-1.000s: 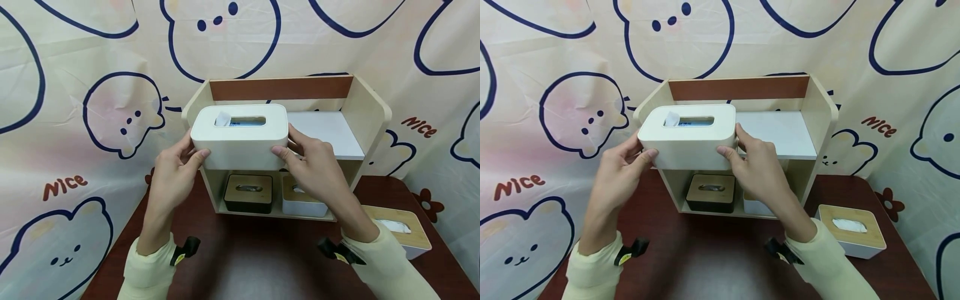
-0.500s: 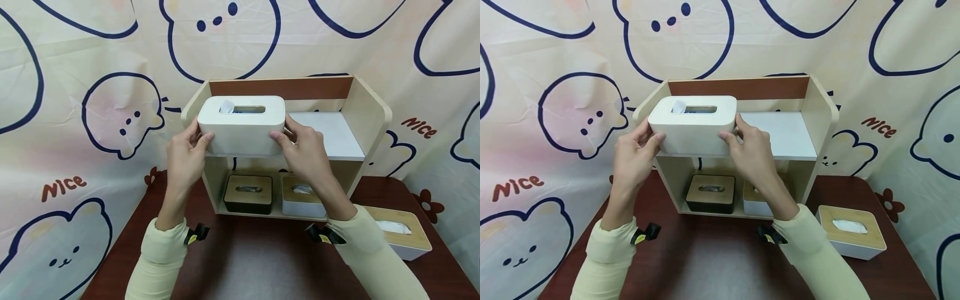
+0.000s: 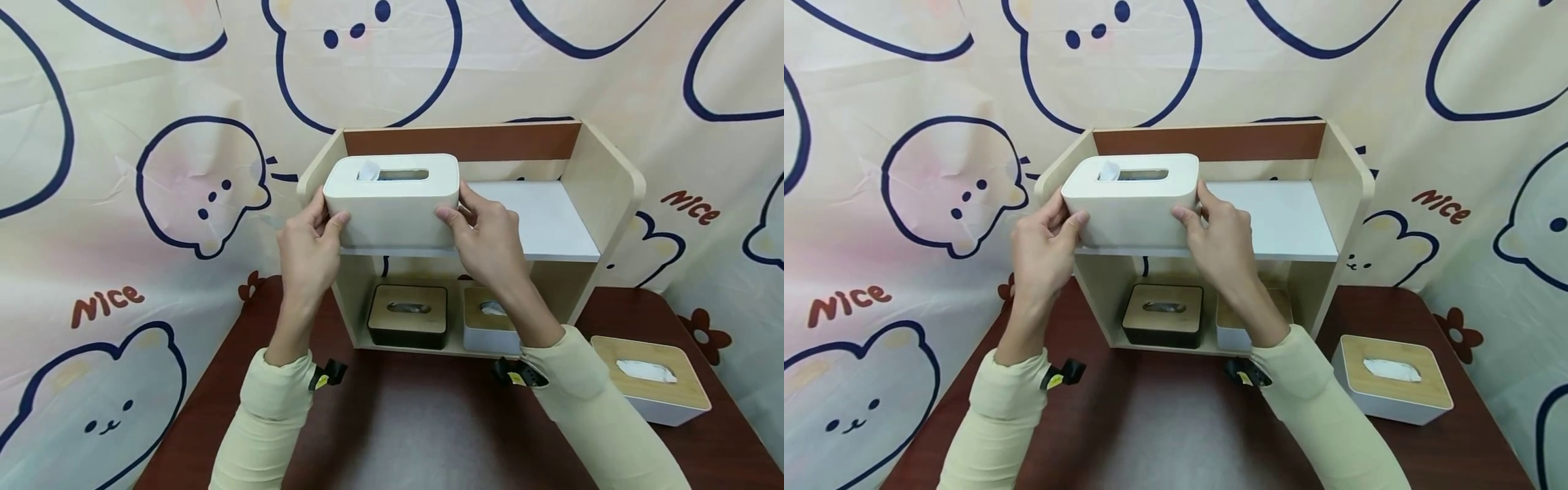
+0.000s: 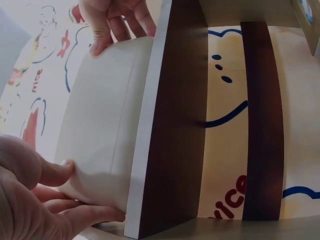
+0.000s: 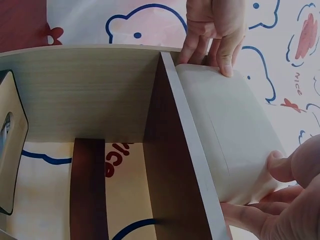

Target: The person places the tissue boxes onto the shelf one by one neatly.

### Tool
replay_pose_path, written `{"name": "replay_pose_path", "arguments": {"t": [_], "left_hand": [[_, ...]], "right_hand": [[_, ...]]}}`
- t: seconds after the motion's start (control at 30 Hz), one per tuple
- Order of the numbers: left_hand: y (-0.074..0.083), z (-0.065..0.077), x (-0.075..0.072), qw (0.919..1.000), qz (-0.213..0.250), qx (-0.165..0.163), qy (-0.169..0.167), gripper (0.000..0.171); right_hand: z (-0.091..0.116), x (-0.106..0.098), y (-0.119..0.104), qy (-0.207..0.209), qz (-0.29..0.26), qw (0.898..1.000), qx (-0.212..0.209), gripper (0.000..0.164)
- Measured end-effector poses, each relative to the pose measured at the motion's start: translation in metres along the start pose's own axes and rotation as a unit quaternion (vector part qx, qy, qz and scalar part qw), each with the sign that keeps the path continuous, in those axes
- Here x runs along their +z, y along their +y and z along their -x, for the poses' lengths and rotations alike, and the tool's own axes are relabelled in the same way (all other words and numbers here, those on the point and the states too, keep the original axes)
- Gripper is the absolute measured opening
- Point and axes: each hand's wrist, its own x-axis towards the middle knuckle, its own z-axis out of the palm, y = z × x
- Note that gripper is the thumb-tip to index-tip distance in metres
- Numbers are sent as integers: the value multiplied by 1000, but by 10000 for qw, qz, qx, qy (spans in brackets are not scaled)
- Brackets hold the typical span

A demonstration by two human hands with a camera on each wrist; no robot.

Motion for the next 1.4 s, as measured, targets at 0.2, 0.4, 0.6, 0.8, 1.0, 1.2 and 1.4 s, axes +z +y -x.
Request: {"name": "replay_pose_path", "arguments": {"t": [0.2, 0.4, 0.6, 0.8, 1.0, 1.2, 1.4], "left_hand": [[2, -1, 3, 9998, -121, 136, 28, 60], [3, -1, 6, 9996, -210, 174, 22, 61], [3, 0, 7, 9995, -268, 136, 9, 62], [0, 6, 5, 9998, -81, 178, -62, 63], [-3, 27, 1, 9991, 60, 420, 7, 66], [-6, 58, 2, 9962, -2, 865, 35, 66], [-9, 86, 11, 9932, -197, 1143, -76, 64]], "right_hand": [[-2, 1, 0, 54, 97, 9999, 61, 65], [-2, 1, 1, 72, 194, 9996, 167, 66], [-1, 0, 2, 68, 195, 9996, 201, 67], [4, -5, 7, -182, 52, 9995, 253, 65], [24, -20, 18, -319, -178, 9990, 244, 61], [55, -37, 31, -148, -444, 9988, 137, 56], [87, -48, 49, 41, -454, 9990, -13, 54]]}}
